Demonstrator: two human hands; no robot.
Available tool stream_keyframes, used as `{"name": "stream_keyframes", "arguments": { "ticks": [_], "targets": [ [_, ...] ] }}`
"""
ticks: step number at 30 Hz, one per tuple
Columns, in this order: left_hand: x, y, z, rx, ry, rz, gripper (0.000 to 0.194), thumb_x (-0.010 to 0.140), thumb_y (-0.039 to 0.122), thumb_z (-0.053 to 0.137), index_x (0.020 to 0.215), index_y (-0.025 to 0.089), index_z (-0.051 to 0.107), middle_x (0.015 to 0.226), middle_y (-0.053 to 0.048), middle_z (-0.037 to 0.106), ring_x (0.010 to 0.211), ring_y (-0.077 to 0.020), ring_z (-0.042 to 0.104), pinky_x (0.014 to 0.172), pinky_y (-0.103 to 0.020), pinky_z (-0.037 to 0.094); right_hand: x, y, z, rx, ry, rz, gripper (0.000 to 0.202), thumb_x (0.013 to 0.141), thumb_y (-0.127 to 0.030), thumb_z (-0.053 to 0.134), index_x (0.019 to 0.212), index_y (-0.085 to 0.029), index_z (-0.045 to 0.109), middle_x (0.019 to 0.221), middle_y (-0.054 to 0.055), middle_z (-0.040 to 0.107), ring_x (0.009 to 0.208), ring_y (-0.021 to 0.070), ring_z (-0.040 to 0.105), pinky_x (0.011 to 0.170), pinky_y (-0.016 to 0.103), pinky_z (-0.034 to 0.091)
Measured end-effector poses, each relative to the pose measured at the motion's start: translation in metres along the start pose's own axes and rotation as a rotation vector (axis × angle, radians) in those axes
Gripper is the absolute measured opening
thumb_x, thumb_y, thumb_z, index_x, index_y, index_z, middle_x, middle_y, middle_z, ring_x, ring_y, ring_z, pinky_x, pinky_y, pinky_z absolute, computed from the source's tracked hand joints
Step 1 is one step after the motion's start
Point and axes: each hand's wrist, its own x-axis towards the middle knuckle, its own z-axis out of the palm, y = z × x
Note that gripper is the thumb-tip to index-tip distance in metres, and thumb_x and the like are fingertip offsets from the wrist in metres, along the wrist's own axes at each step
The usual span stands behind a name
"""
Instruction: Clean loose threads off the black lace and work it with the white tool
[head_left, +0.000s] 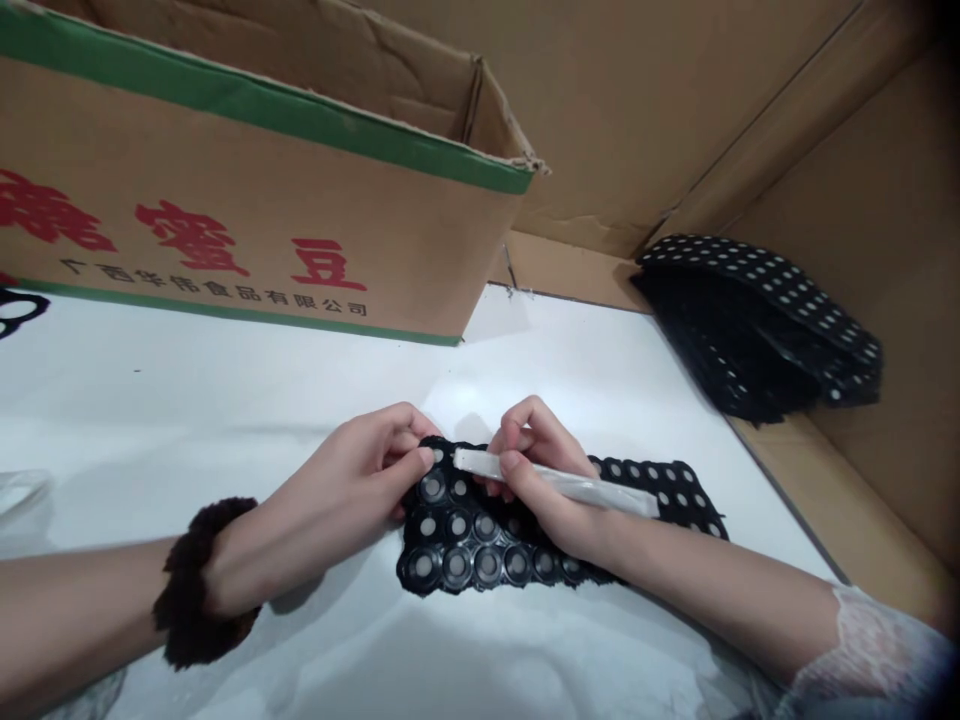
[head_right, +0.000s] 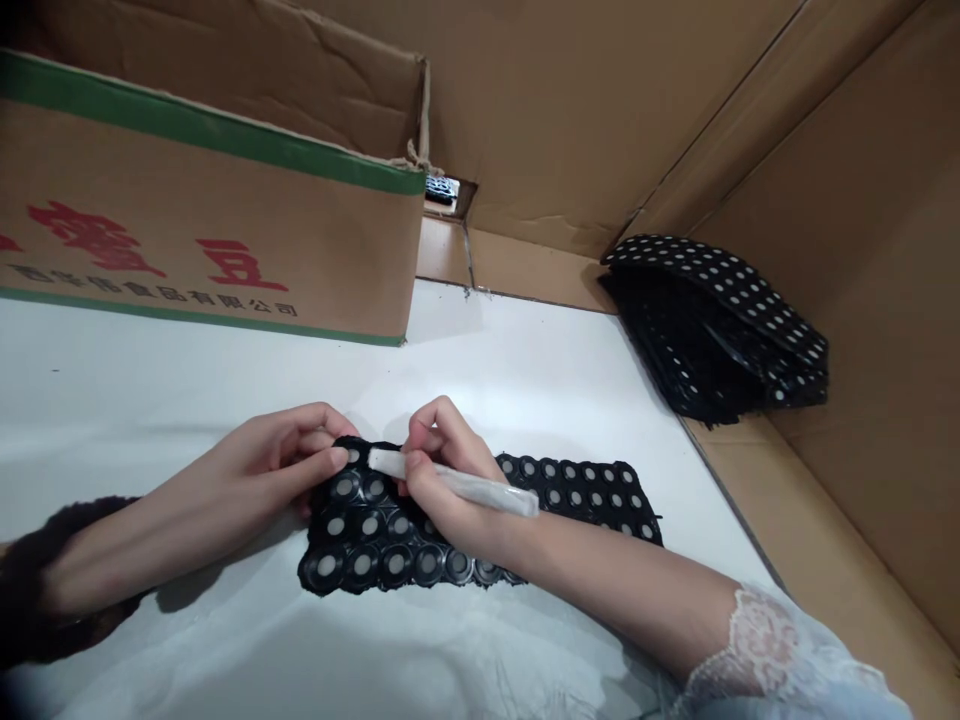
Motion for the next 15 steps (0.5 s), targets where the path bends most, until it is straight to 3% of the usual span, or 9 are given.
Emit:
{"name": "stream_keyframes", "arguments": {
  "ticks": [7, 10, 15],
  "targets": [
    [-0.006, -0.002, 0.003, 0.106, 0.066, 0.07, 0.019, 0.086, 0.035, 0.039, 0.09, 0.021, 0.051, 0.073, 0.002, 0.059, 0.064, -0.009, 0.049, 0.054, -0.019, 0.035, 0.001, -0.006, 0.006, -0.329, -0.088, -0.028, 0.008, 0.085, -0.018, 0.037, 0.09, -0.021, 0.033, 0.068, -0.004, 0.039, 0.055, 0.0072, 0.036, 0.052, 0.022, 0.032],
    [-0.01, -0.003, 0.005, 0.22, 0.115, 0.114, 0.016, 0.086, 0.035, 0.04, 0.09, 0.022, 0.049, 0.073, 0.004, 0.06, 0.064, -0.0086, 0.051, 0.055, -0.019, 0.035, 0.002, -0.006, 0.012, -0.406, -0.07, -0.063, 0.01, 0.084, -0.015, 0.036, 0.091, -0.022, 0.032, 0.066, -0.005, 0.037, 0.053, 0.0061, 0.034, 0.051, 0.021, 0.031],
    [-0.01, -0.001, 0.005, 0.355, 0.149, 0.137, 0.015, 0.085, 0.036, 0.04, 0.088, 0.023, 0.048, 0.065, 0.006, 0.058, 0.057, -0.0085, 0.048, 0.05, -0.02, 0.033, 0.001, -0.004, 0.013, -0.337, -0.024, -0.087, 0.011, 0.083, -0.013, 0.035, 0.087, -0.022, 0.033, 0.063, -0.006, 0.035, 0.051, 0.0061, 0.033, 0.05, 0.021, 0.03]
  ]
}}
